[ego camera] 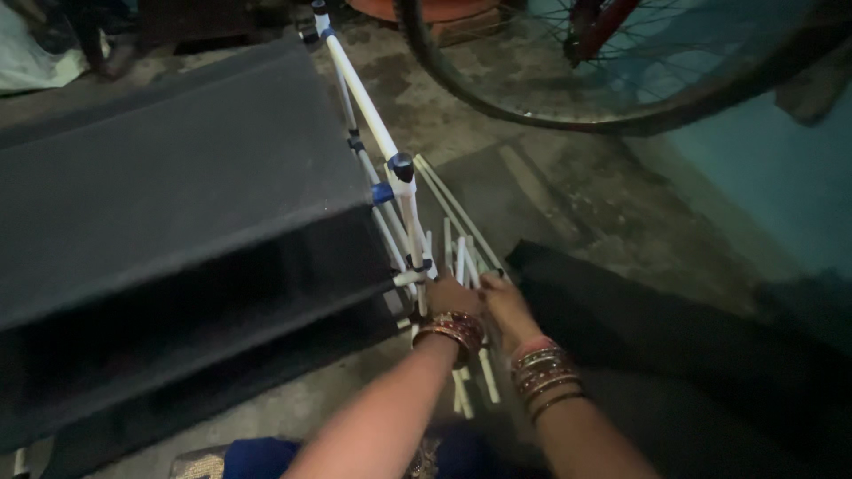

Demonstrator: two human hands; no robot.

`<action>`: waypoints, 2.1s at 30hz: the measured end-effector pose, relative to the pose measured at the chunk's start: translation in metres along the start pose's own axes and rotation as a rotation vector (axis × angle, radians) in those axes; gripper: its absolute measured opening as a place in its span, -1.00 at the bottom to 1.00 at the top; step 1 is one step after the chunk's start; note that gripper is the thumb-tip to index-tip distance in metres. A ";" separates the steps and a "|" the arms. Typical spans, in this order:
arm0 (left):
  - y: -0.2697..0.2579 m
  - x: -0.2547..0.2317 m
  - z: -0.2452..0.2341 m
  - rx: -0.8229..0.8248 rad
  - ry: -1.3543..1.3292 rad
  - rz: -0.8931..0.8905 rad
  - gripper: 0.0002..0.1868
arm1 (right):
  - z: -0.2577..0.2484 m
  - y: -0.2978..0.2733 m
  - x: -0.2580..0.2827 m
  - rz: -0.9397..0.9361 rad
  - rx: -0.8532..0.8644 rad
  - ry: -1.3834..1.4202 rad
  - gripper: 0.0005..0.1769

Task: The person disassembles a small folding table by removing white plastic poles from a black fabric frame. They detach the poles one by one, separate the fabric from the frame, and place the components on the floor.

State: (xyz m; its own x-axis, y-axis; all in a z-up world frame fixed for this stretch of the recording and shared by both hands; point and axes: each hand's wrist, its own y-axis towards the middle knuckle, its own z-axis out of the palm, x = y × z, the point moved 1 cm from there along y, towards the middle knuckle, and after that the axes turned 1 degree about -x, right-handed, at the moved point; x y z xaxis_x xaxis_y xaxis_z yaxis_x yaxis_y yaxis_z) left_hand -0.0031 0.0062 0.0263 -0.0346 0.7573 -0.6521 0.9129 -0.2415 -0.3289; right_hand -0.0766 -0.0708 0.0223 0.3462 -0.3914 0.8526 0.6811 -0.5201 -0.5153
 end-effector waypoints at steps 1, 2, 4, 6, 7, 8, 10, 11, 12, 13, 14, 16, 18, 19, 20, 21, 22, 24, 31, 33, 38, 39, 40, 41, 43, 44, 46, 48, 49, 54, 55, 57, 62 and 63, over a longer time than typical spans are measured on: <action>-0.002 -0.001 0.000 -0.069 -0.058 0.025 -0.32 | 0.001 0.007 -0.003 0.013 -0.002 -0.059 -0.52; -0.004 -0.001 0.001 -0.137 -0.116 0.050 -0.31 | 0.004 0.015 -0.007 0.025 -0.004 -0.119 -0.53; -0.004 0.004 0.004 -0.147 -0.139 0.080 -0.38 | 0.006 0.025 -0.018 0.029 -0.015 -0.144 -0.54; -0.002 0.007 0.003 -0.032 -0.070 0.099 -0.51 | 0.007 0.034 -0.024 0.006 -0.034 -0.077 -0.55; -0.002 0.007 0.003 -0.048 -0.065 0.144 -0.50 | 0.006 0.037 -0.027 -0.021 -0.032 -0.060 -0.53; -0.003 0.008 0.002 -0.064 -0.058 0.188 -0.49 | 0.005 0.039 -0.030 -0.049 -0.031 -0.043 -0.50; -0.004 0.009 0.001 -0.022 -0.076 0.234 -0.47 | 0.002 0.043 -0.033 -0.088 -0.034 -0.022 -0.47; -0.001 0.010 -0.001 0.032 -0.097 0.232 -0.46 | 0.001 0.044 -0.035 -0.098 -0.035 -0.016 -0.47; -0.001 0.012 -0.001 0.086 -0.118 0.230 -0.45 | 0.000 0.045 -0.037 -0.108 -0.036 -0.009 -0.47; -0.001 0.012 -0.001 0.037 -0.110 0.290 -0.42 | -0.001 0.046 -0.037 -0.158 -0.034 -0.066 -0.46; -0.001 0.012 -0.001 -0.012 -0.103 0.350 -0.40 | -0.002 0.046 -0.037 -0.208 -0.031 -0.122 -0.45; -0.002 0.013 -0.001 -0.020 -0.091 0.392 -0.40 | -0.003 0.046 -0.038 -0.232 -0.030 -0.172 -0.45; -0.005 0.015 -0.003 0.064 -0.083 0.356 -0.43 | -0.005 0.045 -0.041 -0.180 -0.033 -0.158 -0.47; -0.008 0.015 -0.006 0.044 -0.066 0.413 -0.43 | -0.004 0.045 -0.040 -0.191 -0.032 -0.147 -0.48; -0.013 0.014 -0.010 0.024 -0.050 0.470 -0.44 | -0.003 0.043 -0.040 -0.202 -0.031 -0.136 -0.49; -0.016 0.012 -0.017 -0.004 -0.033 0.530 -0.44 | -0.002 0.041 -0.038 -0.220 -0.027 -0.124 -0.49; -0.021 0.011 -0.025 0.004 -0.081 0.518 -0.46 | 0.000 0.038 -0.034 -0.276 -0.037 -0.164 -0.48; -0.035 0.004 -0.044 0.023 -0.179 0.494 -0.48 | 0.005 0.029 -0.022 -0.387 -0.061 -0.244 -0.46; -0.113 -0.036 -0.137 -0.225 -0.301 0.819 -0.60 | 0.025 -0.030 0.056 -0.522 -0.256 -0.491 -0.57; -0.143 -0.043 -0.168 -0.270 -0.261 0.927 -0.56 | 0.034 -0.053 0.074 -0.519 -0.138 -0.111 -0.42; -0.208 -0.040 -0.249 -0.423 -0.216 1.175 -0.67 | 0.068 -0.107 0.124 -0.769 0.100 0.063 -0.47; -0.215 -0.037 -0.265 -0.470 -0.196 1.200 -0.71 | 0.076 -0.118 0.133 -0.753 0.123 0.086 -0.45; -0.219 -0.035 -0.281 -0.574 -0.174 1.218 -0.72 | 0.086 -0.129 0.143 -0.810 0.113 0.036 -0.44; -0.221 -0.032 -0.296 -0.677 -0.148 1.234 -0.72 | 0.096 -0.139 0.154 -0.866 0.103 -0.011 -0.43; -0.219 -0.025 -0.321 -0.791 -0.101 1.235 -0.74 | 0.117 -0.159 0.171 -0.924 0.050 -0.168 -0.44; -0.213 -0.021 -0.332 -0.801 -0.080 1.221 -0.74 | 0.127 -0.167 0.180 -0.925 0.007 -0.278 -0.45; -0.201 -0.013 -0.345 -0.769 0.075 1.161 -0.77 | 0.141 -0.179 0.190 -0.907 -0.112 -0.511 -0.52; -0.185 -0.009 -0.351 -0.693 0.323 1.072 -0.84 | 0.149 -0.188 0.200 -0.882 -0.273 -0.764 -0.63; -0.178 -0.009 -0.353 -0.687 0.336 1.097 -0.86 | 0.152 -0.192 0.202 -0.907 -0.287 -0.773 -0.63; -0.150 -0.007 -0.358 -0.628 0.375 1.195 -0.88 | 0.164 -0.206 0.204 -0.862 -0.330 -0.842 -0.63; -0.147 -0.005 -0.358 -0.627 0.380 1.208 -0.89 | 0.165 -0.208 0.202 -0.851 -0.317 -0.823 -0.64; -0.141 -0.004 -0.357 -0.624 0.392 1.237 -0.91 | 0.167 -0.209 0.201 -0.829 -0.293 -0.783 -0.65; -0.132 0.003 -0.365 -0.562 0.329 1.304 -0.90 | 0.173 -0.209 0.200 -0.944 -0.332 -0.819 -0.68; -0.132 0.003 -0.367 -0.545 0.328 1.317 -0.91 | 0.174 -0.209 0.200 -1.004 -0.368 -0.863 -0.68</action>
State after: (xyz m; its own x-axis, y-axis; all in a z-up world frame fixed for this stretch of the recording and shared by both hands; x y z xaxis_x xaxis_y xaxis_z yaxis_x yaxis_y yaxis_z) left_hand 0.0260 0.2627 0.3184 0.9535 0.2945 -0.0640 0.2504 -0.6559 0.7121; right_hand -0.0381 0.0916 0.3157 0.1909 0.7901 0.5825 0.7127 -0.5196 0.4713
